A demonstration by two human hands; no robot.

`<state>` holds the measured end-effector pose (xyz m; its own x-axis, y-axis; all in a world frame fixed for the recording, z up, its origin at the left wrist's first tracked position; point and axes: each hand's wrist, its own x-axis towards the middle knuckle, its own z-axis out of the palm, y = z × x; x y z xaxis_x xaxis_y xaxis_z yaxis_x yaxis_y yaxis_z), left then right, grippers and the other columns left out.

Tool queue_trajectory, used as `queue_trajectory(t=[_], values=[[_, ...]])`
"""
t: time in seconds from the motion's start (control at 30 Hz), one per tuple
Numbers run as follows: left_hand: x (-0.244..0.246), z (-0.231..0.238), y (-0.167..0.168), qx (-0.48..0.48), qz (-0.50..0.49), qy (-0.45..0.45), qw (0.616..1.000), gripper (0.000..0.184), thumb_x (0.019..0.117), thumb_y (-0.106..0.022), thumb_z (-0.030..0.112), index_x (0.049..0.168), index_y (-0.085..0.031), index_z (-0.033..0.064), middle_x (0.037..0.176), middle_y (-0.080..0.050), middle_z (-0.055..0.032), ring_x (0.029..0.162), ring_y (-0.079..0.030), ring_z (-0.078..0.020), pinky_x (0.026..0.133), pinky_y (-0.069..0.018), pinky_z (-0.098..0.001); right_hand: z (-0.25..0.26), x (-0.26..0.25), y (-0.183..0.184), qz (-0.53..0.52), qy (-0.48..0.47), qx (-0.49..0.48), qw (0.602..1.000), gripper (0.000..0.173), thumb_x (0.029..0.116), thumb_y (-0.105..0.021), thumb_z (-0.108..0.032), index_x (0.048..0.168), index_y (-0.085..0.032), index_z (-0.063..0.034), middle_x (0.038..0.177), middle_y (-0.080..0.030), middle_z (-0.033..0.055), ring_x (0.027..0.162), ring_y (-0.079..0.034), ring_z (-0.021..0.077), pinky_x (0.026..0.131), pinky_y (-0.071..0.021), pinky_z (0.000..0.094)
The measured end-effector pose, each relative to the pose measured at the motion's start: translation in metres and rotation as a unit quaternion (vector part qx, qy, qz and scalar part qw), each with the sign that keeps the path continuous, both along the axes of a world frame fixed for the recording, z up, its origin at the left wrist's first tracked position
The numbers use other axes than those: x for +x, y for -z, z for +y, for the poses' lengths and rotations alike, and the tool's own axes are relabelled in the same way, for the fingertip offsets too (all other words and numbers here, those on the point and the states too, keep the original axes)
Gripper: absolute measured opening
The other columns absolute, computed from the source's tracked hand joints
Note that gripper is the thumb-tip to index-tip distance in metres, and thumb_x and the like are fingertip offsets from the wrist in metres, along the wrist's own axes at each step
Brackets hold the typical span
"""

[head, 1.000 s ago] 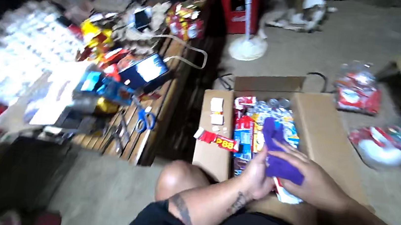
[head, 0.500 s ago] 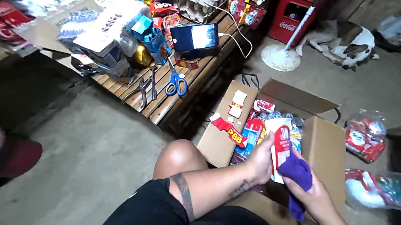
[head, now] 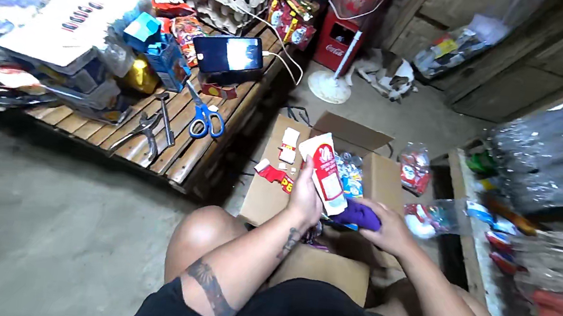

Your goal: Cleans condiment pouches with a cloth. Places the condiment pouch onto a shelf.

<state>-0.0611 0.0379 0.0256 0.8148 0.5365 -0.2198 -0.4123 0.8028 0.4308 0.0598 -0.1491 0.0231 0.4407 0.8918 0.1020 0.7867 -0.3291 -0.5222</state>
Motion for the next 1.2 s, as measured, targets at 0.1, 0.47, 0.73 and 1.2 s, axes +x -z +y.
queue_trajectory(t=[0.1, 0.47, 0.73, 1.2], values=[[-0.003, -0.006, -0.001, 0.007, -0.001, 0.025, 1.0, 0.056, 0.1113, -0.014, 0.043, 0.145, -0.042, 0.007, 0.124, -0.063, -0.0155, 0.112, -0.065, -0.024, 0.097, -0.0547, -0.0425, 0.013, 0.005, -0.007, 0.053, 0.187, 0.082, 0.977, 0.074, 0.0835, -0.073, -0.018, 0.147, -0.042, 0.0057, 0.141, -0.053, 0.0279, 0.13, -0.054, 0.0356, 0.108, -0.0453, 0.0498], [-0.002, -0.046, -0.012, 0.22, -0.023, 0.161, 0.962, 0.059, 0.1105, -0.007, 0.039, 0.157, -0.016, 0.0047, 0.151, -0.043, -0.0064, 0.132, -0.048, -0.006, 0.11, -0.0424, -0.028, 0.045, -0.055, 0.0, 0.252, 0.245, 0.102, 0.931, 0.113, 0.0815, -0.084, -0.039, 0.165, -0.013, -0.0132, 0.166, -0.011, 0.0301, 0.151, -0.025, 0.0441, 0.119, -0.0313, 0.0597], [0.01, -0.021, 0.008, 0.259, -0.184, 0.223, 0.922, 0.077, 0.104, -0.022, 0.063, 0.16, -0.022, 0.0102, 0.159, -0.042, -0.0067, 0.144, -0.043, -0.0181, 0.116, -0.0368, -0.036, 0.008, -0.031, -0.005, 0.541, 0.252, 0.346, 0.724, 0.031, 0.1007, -0.058, -0.02, 0.127, -0.055, -0.0037, 0.101, -0.073, 0.0093, 0.092, -0.072, 0.0179, 0.086, -0.0604, 0.0385], [0.028, -0.063, -0.015, 0.116, 0.013, 0.21, 0.971, 0.032, 0.1105, -0.032, 0.021, 0.142, -0.031, 0.0116, 0.106, -0.067, 0.0002, 0.093, -0.069, -0.0063, 0.084, -0.0605, -0.029, -0.01, -0.005, -0.046, 0.059, 0.273, -0.046, 0.959, 0.083, 0.0924, -0.063, -0.061, 0.155, -0.043, -0.0107, 0.144, -0.054, 0.0208, 0.13, -0.055, 0.0369, 0.105, -0.0466, 0.0582]])
